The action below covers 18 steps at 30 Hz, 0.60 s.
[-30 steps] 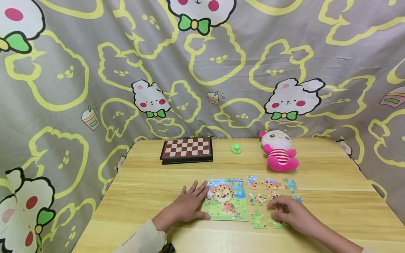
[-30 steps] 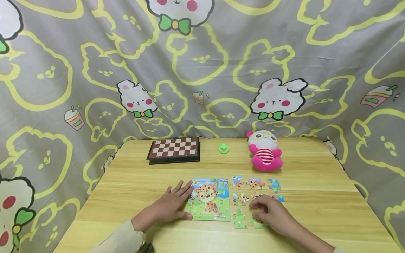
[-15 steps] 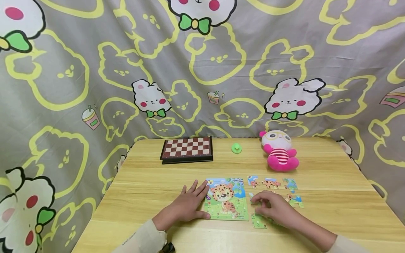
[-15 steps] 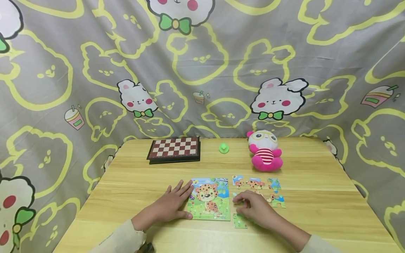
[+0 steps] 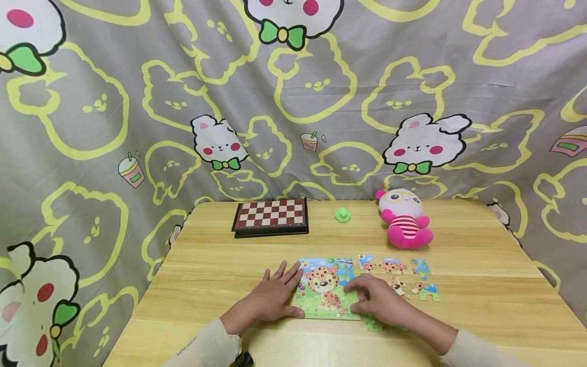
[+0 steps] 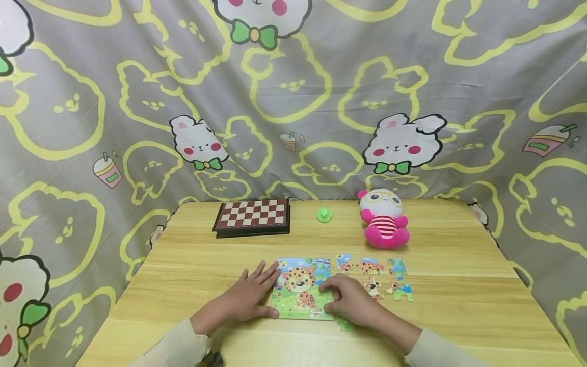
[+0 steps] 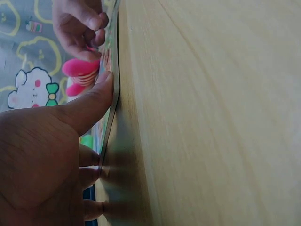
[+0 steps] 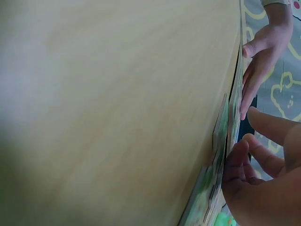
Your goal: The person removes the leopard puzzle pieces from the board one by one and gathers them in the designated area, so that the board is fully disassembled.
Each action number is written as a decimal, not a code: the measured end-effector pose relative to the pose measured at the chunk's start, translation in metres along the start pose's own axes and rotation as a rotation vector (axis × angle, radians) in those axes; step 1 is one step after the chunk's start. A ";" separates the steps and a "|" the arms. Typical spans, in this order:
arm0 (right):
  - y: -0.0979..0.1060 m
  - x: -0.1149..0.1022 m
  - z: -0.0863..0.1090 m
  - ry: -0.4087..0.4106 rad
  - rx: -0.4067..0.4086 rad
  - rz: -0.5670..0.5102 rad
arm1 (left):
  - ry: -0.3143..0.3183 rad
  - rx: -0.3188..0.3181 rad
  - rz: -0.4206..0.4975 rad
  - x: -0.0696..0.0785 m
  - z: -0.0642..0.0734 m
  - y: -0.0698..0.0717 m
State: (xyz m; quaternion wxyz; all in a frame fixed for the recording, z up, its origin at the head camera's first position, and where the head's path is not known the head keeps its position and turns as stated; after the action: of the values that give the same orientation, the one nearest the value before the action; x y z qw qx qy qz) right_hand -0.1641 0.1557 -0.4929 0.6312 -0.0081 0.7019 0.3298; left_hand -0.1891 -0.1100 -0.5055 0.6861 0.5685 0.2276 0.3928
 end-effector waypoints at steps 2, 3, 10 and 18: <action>-0.003 -0.001 -0.002 0.004 -0.012 0.009 | -0.001 -0.003 0.002 0.000 0.000 0.000; -0.005 -0.001 -0.002 0.006 -0.017 0.016 | -0.001 -0.006 0.003 0.000 0.000 0.000; -0.010 -0.004 -0.006 -0.009 -0.020 0.098 | 0.018 -0.022 0.001 0.001 0.001 0.002; -0.013 -0.009 -0.009 -0.042 -0.015 0.148 | 0.028 -0.021 -0.011 0.001 0.002 0.002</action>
State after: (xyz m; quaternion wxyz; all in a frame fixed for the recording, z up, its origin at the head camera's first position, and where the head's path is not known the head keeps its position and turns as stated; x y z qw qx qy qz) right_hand -0.1644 0.1374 -0.4908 0.6195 0.0457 0.6848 0.3810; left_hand -0.1877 -0.1097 -0.5028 0.6911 0.5543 0.2360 0.3994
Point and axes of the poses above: each hand's wrist, its own z-axis away from the middle knuckle, its own y-axis out of the back of the hand, x = y × z, the point moved 5 cm from there along -z, towards the middle knuckle, and after that the axes turned 7 degrees about -z, right-handed, at the moved point
